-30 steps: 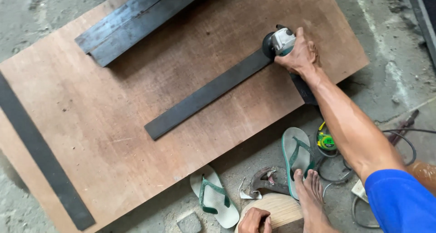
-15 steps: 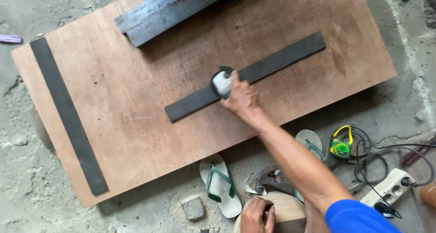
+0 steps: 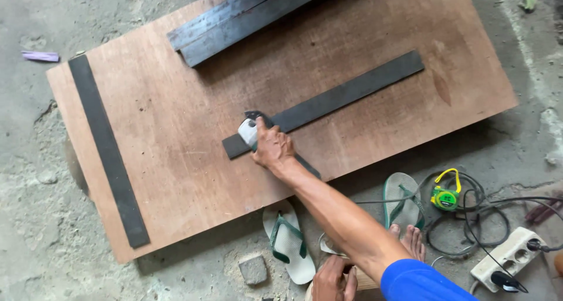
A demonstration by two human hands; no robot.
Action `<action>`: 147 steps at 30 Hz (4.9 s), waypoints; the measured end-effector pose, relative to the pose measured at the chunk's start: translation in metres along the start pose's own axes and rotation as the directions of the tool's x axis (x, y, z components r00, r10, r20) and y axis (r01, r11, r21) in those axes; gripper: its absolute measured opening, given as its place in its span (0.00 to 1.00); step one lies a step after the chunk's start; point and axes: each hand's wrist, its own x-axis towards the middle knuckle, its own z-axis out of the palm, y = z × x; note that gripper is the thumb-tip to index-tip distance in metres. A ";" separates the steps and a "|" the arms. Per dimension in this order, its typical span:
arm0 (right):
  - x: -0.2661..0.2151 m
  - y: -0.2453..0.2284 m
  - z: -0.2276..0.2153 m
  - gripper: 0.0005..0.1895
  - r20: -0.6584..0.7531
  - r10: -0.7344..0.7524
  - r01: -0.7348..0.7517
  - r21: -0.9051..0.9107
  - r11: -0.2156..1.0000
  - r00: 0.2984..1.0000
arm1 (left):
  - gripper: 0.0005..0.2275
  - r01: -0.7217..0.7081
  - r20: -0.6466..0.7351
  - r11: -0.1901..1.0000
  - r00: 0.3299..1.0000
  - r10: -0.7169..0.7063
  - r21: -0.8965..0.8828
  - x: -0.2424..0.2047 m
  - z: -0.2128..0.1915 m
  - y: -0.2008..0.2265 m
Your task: Attaching a sanding disc to an angle grinder and sanding metal bars on a workshop floor.
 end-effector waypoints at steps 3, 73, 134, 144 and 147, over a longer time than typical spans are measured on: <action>0.013 0.058 -0.022 0.37 -0.137 -0.084 0.060 -0.168 0.984 0.987 | 0.03 0.023 -0.005 0.995 1.000 -0.022 0.102 -0.003 0.006 -0.008; 0.011 -0.021 0.018 0.45 -0.018 -0.154 0.149 -0.167 0.975 0.988 | 0.04 0.011 -0.026 0.999 1.000 -0.010 0.036 0.002 -0.001 0.004; 0.014 0.098 -0.061 0.35 -0.177 0.011 -0.032 -0.117 0.993 0.984 | 0.03 -0.048 -0.067 0.993 0.996 0.055 0.106 0.003 0.010 -0.012; -0.004 -0.040 0.025 0.46 0.039 -0.050 0.053 -0.061 0.997 0.998 | 0.14 0.022 -0.039 0.998 0.999 -0.020 0.057 0.000 0.006 -0.009; 0.001 -0.040 0.025 0.43 -0.039 -0.102 0.099 -0.069 0.993 0.994 | 0.09 0.059 -0.067 0.997 0.996 -0.056 0.043 -0.002 0.012 -0.018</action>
